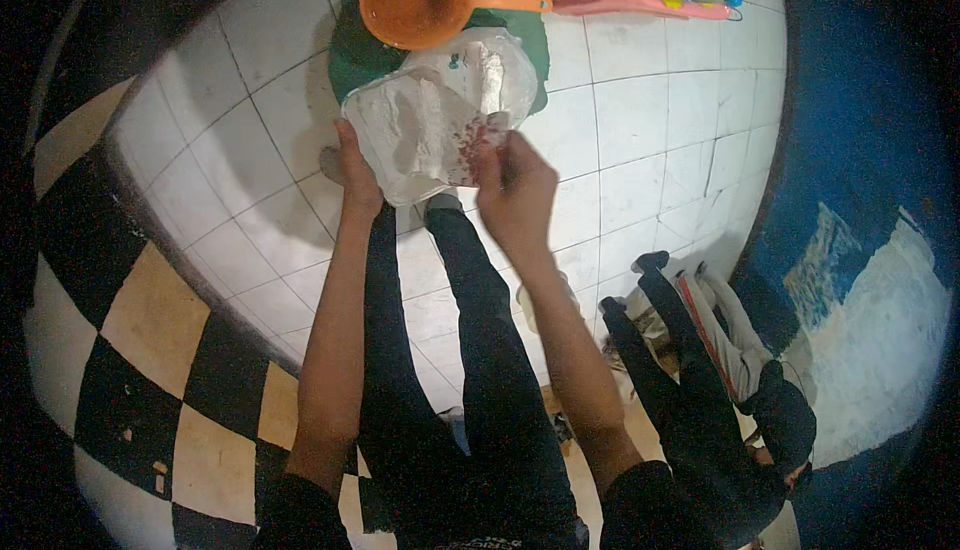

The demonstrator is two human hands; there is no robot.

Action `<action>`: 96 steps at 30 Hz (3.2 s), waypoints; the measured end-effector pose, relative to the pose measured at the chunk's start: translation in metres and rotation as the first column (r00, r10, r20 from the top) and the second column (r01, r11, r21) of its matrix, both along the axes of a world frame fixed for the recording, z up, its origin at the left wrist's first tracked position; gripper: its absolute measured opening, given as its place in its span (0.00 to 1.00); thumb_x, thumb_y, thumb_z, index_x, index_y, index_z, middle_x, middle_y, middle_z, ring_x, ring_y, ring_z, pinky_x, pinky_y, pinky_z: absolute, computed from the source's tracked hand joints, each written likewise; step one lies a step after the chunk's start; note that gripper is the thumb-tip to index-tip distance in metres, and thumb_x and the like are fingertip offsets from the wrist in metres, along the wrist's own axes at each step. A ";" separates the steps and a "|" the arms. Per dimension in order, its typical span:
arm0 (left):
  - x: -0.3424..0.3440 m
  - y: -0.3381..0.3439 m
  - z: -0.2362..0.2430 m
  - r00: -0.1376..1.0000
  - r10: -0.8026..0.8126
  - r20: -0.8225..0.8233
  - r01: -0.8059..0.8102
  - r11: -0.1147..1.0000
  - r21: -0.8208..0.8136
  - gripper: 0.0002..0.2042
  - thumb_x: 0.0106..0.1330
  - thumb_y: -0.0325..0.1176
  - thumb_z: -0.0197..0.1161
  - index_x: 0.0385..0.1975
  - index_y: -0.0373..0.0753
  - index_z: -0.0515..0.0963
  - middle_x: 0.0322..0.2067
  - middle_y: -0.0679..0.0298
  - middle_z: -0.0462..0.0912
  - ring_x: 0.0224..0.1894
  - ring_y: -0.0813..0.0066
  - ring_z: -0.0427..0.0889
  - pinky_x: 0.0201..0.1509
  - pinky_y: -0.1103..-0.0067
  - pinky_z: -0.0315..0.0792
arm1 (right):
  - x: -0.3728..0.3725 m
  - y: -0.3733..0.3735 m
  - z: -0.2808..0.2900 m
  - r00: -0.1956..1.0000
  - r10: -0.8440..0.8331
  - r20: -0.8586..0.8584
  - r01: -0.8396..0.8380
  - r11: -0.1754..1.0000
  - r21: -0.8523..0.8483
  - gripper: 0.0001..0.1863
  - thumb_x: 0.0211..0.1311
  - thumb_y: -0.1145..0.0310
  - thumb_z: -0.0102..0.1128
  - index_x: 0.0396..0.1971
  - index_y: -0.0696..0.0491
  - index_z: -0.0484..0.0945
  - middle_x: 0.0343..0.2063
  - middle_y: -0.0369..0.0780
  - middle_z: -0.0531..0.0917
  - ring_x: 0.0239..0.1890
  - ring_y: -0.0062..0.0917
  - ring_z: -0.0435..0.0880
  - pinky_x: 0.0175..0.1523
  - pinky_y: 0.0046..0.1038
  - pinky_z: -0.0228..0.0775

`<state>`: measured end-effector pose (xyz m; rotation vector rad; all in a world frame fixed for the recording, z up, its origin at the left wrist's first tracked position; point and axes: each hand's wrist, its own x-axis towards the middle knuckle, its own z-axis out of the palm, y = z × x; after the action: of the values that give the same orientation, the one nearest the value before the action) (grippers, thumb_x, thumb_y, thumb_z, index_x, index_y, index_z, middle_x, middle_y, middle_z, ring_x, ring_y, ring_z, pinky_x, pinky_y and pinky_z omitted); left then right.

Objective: The person transfers white powder into a plastic container, adds water from a scoop, and mixes it into a paste using a spatula before applying the mixture to the gaps between wall tiles.

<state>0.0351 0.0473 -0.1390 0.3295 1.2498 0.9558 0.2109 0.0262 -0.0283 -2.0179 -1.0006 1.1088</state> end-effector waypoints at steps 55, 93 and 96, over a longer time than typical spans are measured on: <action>-0.078 -0.033 0.032 0.956 0.292 0.031 -0.282 0.944 -0.173 0.43 0.65 0.71 0.36 0.69 0.40 0.51 0.67 0.55 0.59 0.68 0.56 0.60 0.69 0.63 0.59 | 0.083 0.189 -0.140 0.684 0.675 0.275 -0.636 0.737 -0.228 0.31 0.63 0.40 0.50 0.43 0.56 0.81 0.40 0.51 0.84 0.46 0.44 0.82 0.51 0.41 0.72; -0.046 0.042 0.089 0.867 0.483 0.118 -0.475 0.875 -0.095 0.42 0.65 0.71 0.36 0.69 0.42 0.52 0.65 0.56 0.60 0.67 0.58 0.60 0.69 0.67 0.59 | -0.040 0.087 0.102 0.987 0.118 0.111 -0.124 0.991 0.045 0.18 0.70 0.61 0.55 0.37 0.64 0.78 0.23 0.35 0.78 0.26 0.12 0.70 0.31 0.17 0.61; -0.047 0.044 0.094 0.872 0.474 0.119 -0.467 0.880 -0.082 0.42 0.65 0.71 0.36 0.68 0.42 0.52 0.65 0.56 0.60 0.67 0.59 0.61 0.69 0.67 0.59 | -0.052 0.089 0.109 0.992 0.092 0.083 -0.100 0.989 0.107 0.17 0.70 0.64 0.55 0.40 0.66 0.78 0.27 0.36 0.80 0.29 0.12 0.72 0.33 0.16 0.63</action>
<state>-0.0121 0.0910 -0.0448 -0.0920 1.2500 1.3370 0.1588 0.1151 0.0805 -1.9543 -1.1842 1.0069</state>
